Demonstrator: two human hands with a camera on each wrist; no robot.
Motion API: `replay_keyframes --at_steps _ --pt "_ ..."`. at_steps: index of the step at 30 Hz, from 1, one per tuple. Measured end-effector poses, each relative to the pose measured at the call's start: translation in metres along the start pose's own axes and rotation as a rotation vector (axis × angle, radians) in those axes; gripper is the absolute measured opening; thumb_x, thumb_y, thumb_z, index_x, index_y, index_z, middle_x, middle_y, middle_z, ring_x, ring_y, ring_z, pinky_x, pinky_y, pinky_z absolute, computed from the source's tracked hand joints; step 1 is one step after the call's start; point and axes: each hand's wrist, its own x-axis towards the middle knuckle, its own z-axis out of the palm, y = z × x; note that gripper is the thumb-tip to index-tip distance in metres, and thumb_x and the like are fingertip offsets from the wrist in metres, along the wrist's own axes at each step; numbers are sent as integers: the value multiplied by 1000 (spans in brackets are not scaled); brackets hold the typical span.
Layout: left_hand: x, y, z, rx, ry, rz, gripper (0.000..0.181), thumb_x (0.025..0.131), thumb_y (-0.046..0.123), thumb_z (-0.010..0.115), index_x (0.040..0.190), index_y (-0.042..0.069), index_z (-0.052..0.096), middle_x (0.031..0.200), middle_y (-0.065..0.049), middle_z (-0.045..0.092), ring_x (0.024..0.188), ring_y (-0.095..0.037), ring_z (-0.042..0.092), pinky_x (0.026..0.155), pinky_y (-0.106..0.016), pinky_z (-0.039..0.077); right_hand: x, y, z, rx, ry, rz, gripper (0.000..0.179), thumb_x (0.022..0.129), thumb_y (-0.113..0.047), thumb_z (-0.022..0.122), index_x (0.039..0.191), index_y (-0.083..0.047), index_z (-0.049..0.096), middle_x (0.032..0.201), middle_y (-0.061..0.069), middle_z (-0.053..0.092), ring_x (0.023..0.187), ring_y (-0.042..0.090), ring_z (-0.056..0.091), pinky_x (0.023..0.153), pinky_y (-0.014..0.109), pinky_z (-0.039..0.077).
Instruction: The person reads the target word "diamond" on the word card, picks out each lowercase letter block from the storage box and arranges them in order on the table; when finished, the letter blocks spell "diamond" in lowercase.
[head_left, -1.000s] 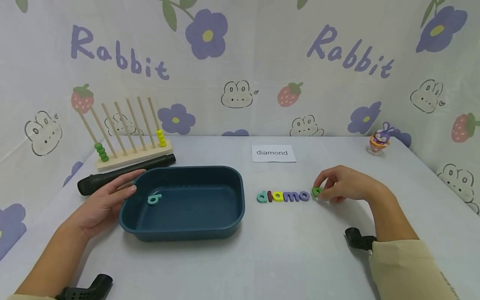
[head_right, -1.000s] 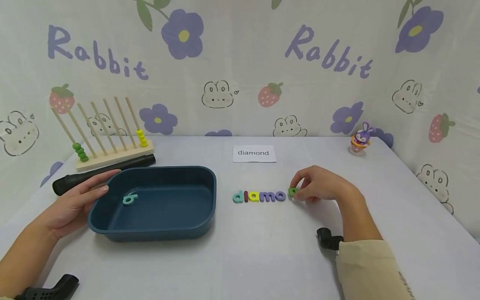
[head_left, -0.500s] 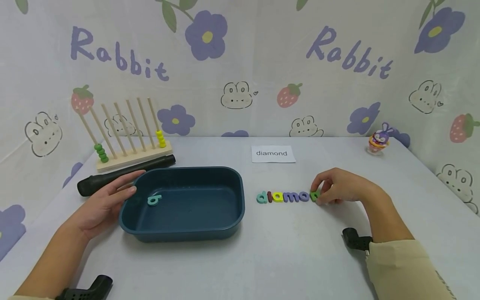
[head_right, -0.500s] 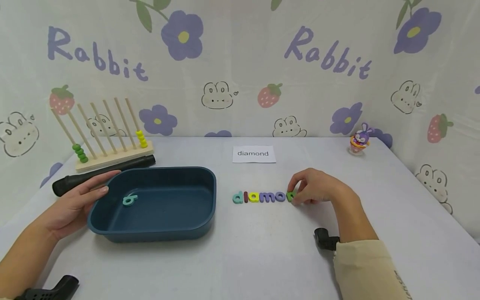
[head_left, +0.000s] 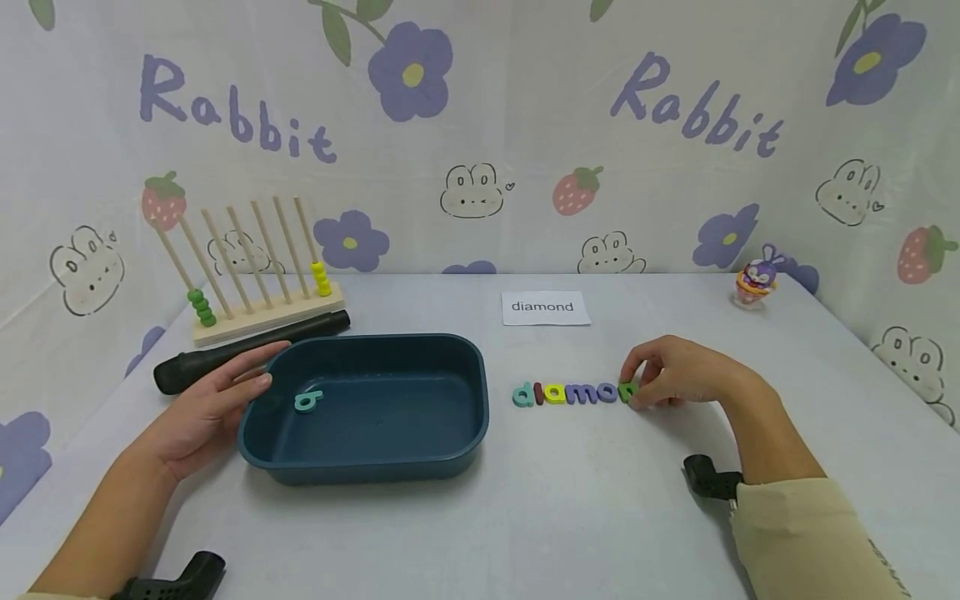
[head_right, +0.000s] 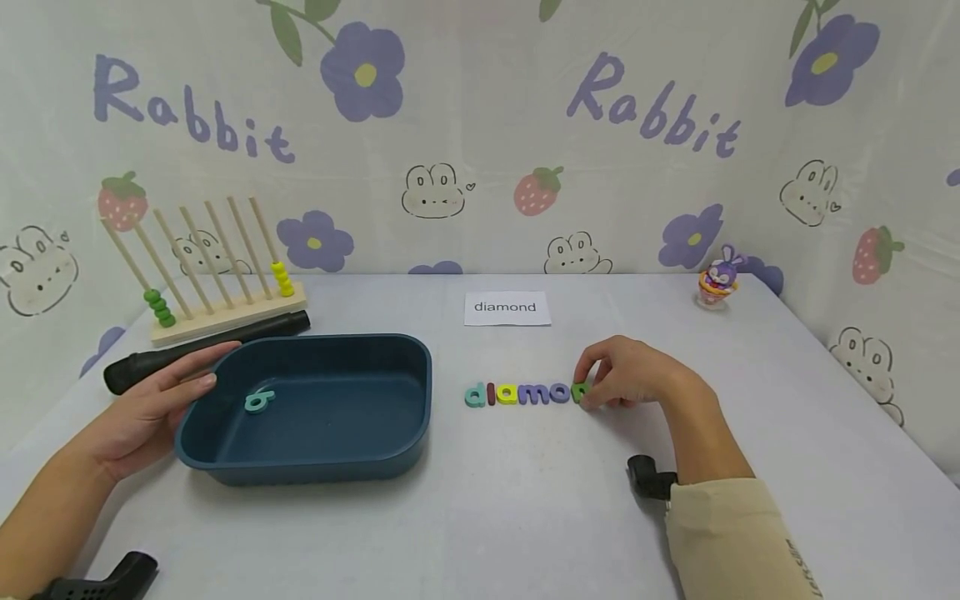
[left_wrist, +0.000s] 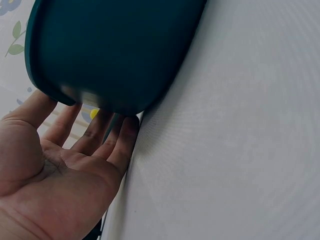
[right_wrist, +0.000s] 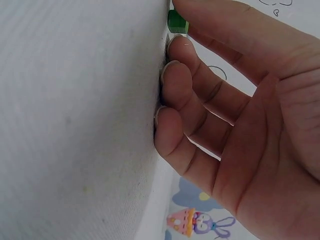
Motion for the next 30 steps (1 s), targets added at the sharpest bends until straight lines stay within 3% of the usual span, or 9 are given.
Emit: replay_keyframes --at_steps 10,16,19,23,30 --pt "-2 -1 -1 10 9 -8 53 111 27 49 162 27 35 144 12 49 121 -5 61 95 -27 55 0 -2 0 -26 -16 8 38 86 -22 82 120 -11 69 96 7 61 82 20 57 70 33 49" --pt "-1 0 0 26 16 -9 54 111 29 49 162 28 34 155 1 42 124 -5 60 96 -25 53 -9 -11 -14 -89 0 20 45 89 -27 79 128 -11 65 105 9 65 88 23 60 76 36 52" --pt "-2 0 0 25 22 -15 54 111 29 49 162 28 34 156 -1 40 124 -6 60 96 -25 54 -15 -21 -21 -117 40 -13 44 92 -31 76 129 -11 64 108 9 66 91 26 63 77 40 53" --pt "-2 0 1 21 20 -9 53 111 28 49 162 29 35 150 6 45 123 -6 59 96 -26 54 -20 -36 -23 -118 110 -70 39 96 -36 72 125 -12 66 106 8 69 93 27 66 78 40 54" --pt "-3 1 -1 35 32 -12 52 111 29 48 161 30 36 149 8 45 123 -8 58 95 -27 54 -18 -61 -16 -43 214 -194 27 99 -35 69 117 -15 70 104 7 68 90 25 66 76 36 53"
